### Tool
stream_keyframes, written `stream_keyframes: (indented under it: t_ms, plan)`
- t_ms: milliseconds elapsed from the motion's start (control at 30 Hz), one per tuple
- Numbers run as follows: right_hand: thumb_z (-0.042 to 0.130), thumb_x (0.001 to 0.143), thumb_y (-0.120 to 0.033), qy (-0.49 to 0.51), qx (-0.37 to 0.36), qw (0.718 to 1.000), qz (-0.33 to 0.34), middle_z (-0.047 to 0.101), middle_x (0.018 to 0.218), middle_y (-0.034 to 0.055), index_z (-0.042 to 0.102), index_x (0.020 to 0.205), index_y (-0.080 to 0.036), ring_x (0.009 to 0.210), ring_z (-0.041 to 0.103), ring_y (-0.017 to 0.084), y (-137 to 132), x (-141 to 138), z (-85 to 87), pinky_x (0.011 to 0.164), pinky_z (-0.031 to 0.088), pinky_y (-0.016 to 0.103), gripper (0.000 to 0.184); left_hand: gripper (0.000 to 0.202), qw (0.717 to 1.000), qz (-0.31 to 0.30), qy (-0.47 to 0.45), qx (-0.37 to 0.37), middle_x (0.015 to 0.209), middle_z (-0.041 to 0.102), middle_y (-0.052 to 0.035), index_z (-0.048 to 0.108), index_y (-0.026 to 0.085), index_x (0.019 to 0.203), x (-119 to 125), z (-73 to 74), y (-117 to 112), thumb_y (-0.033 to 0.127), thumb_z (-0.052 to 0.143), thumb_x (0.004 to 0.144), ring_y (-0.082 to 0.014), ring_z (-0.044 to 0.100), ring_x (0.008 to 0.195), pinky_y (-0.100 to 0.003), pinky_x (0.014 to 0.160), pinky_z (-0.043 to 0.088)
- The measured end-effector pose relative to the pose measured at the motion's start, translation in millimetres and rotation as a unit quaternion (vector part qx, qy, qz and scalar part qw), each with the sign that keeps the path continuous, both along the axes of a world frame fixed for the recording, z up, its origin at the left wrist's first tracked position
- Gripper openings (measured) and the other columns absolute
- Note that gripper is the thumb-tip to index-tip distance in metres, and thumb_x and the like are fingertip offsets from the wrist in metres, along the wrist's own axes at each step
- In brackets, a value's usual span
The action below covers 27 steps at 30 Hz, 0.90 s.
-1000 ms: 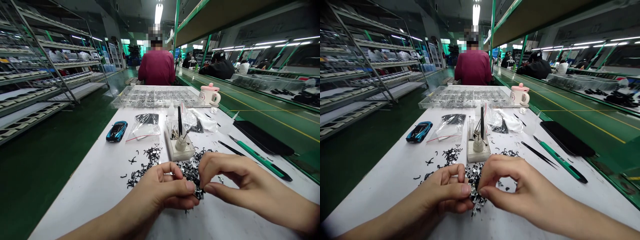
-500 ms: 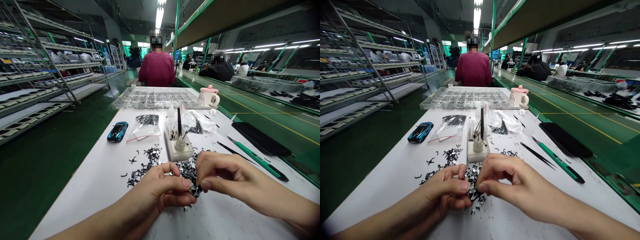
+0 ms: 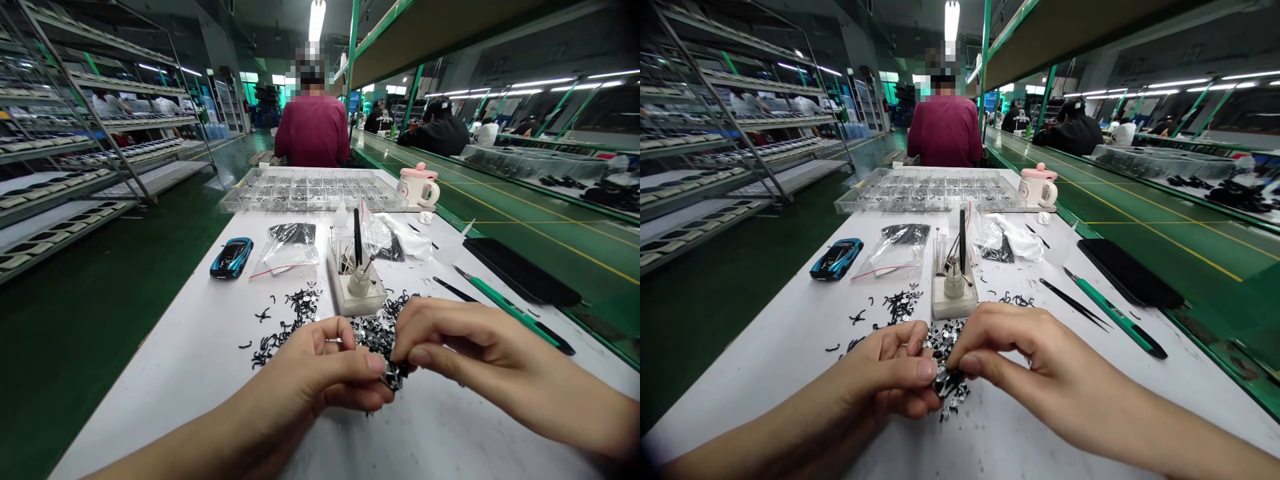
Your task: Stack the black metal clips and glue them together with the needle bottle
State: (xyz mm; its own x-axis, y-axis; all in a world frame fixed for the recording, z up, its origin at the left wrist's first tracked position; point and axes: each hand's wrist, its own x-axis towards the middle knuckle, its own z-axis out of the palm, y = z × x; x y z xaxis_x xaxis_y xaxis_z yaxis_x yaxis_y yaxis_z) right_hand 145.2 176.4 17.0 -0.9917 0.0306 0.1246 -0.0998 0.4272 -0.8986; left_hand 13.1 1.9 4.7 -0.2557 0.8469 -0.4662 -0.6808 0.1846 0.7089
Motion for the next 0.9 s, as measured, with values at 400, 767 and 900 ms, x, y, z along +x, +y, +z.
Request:
stream_keyframes:
  t_ms: [400,767,900]
  plan:
    - [0.061,0.104,-0.028,-0.033,-0.026,0.999,-0.01,0.063,0.092,-0.0006,0.065,0.088,-0.021,0.086,0.059,0.011,-3.3,4.5,-4.5,0.078,0.046,0.021,0.018,0.043,0.999,-0.005,0.037,0.005,0.065,0.069,0.0035,0.043,0.017,0.068,-2.3,1.5,2.5,0.004,0.085,0.068,-0.0096,0.071,0.063,-0.014,0.061,0.053]
    - [0.059,0.105,-0.031,-0.048,-0.05,0.998,0.002,0.061,0.09,-0.0021,0.065,0.086,-0.023,0.084,0.057,0.009,-1.2,-0.5,-5.0,0.075,0.045,0.018,0.022,0.044,0.999,0.007,0.035,0.013,0.065,0.065,0.0044,0.042,0.017,0.069,0.9,-3.9,-3.2,0.007,0.086,0.07,-0.0091,0.069,0.062,-0.014,0.059,0.052]
    - [0.059,0.105,-0.029,-0.02,-0.036,0.999,-0.001,0.061,0.088,-0.0021,0.064,0.085,-0.023,0.082,0.058,0.009,-1.9,0.6,-6.4,0.075,0.045,0.018,0.022,0.043,1.0,0.015,0.0,0.012,0.066,0.062,0.0061,0.042,0.018,0.077,3.0,-5.6,-2.7,0.017,0.085,0.076,-0.0063,0.067,0.062,-0.013,0.059,0.049]
